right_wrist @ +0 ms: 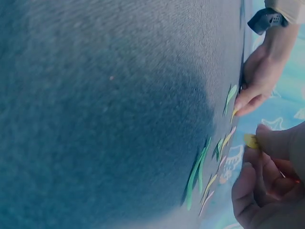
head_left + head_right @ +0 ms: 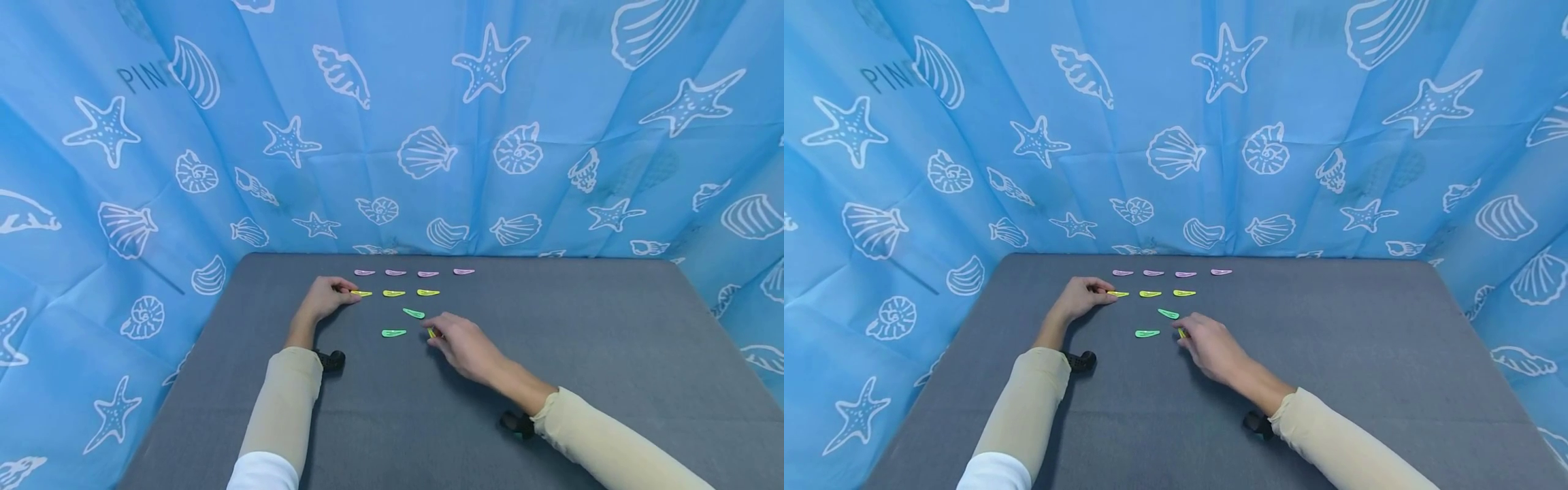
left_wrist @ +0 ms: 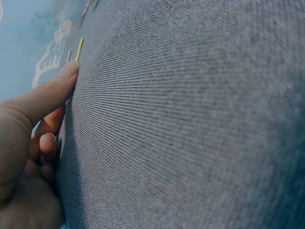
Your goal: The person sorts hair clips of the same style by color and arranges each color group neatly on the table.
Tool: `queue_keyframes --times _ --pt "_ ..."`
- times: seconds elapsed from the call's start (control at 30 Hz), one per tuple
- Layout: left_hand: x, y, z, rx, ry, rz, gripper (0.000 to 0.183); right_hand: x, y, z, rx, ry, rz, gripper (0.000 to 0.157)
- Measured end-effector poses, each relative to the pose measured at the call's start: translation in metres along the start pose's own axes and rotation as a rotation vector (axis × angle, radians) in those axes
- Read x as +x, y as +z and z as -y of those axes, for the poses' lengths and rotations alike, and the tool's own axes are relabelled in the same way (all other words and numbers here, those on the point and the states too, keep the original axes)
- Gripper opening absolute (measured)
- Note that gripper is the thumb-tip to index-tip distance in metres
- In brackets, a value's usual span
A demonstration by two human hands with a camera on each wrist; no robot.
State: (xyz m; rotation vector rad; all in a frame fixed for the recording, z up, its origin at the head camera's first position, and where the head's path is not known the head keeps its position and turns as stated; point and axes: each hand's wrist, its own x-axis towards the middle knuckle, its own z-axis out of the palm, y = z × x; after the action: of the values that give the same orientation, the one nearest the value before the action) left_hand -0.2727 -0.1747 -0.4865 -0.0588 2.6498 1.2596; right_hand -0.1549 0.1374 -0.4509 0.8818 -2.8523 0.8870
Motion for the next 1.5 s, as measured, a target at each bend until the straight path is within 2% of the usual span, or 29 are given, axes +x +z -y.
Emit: queue_keyframes --times 0.17,0.47,0.6,0.73,0.97,1.13,1.3,1.5 --pt "0.0 0.0 -0.001 0.006 -0.001 0.002 0.021 -0.003 -0.003 -0.008 0.056 -0.002 -0.038 0.009" --pt "0.0 0.001 0.001 0.003 -0.001 0.003 0.02 -0.004 -0.014 -0.01 0.039 0.012 -0.05 0.007" --pt "0.0 0.001 0.003 0.0 -0.001 0.005 0.021 -0.001 -0.018 -0.019 0.093 0.086 -0.032 0.008" --pt "0.0 0.001 0.003 0.003 -0.004 0.009 0.021 0.007 -0.021 -0.037 0.147 0.189 -0.031 0.01" --pt "0.002 0.0 0.002 0.001 -0.004 0.007 0.02 0.031 -0.024 -0.092 0.194 0.322 -0.113 0.016" --pt "0.003 -0.002 0.0 0.013 -0.004 0.021 0.021 0.043 -0.026 -0.122 0.317 0.413 -0.106 0.021" --pt "0.002 -0.002 -0.001 0.007 0.0 -0.003 0.021 0.046 -0.027 -0.131 0.412 0.469 -0.09 0.028" --pt "0.002 0.0 0.0 0.021 -0.011 0.001 0.021 0.042 -0.027 -0.129 0.399 0.51 -0.07 0.028"
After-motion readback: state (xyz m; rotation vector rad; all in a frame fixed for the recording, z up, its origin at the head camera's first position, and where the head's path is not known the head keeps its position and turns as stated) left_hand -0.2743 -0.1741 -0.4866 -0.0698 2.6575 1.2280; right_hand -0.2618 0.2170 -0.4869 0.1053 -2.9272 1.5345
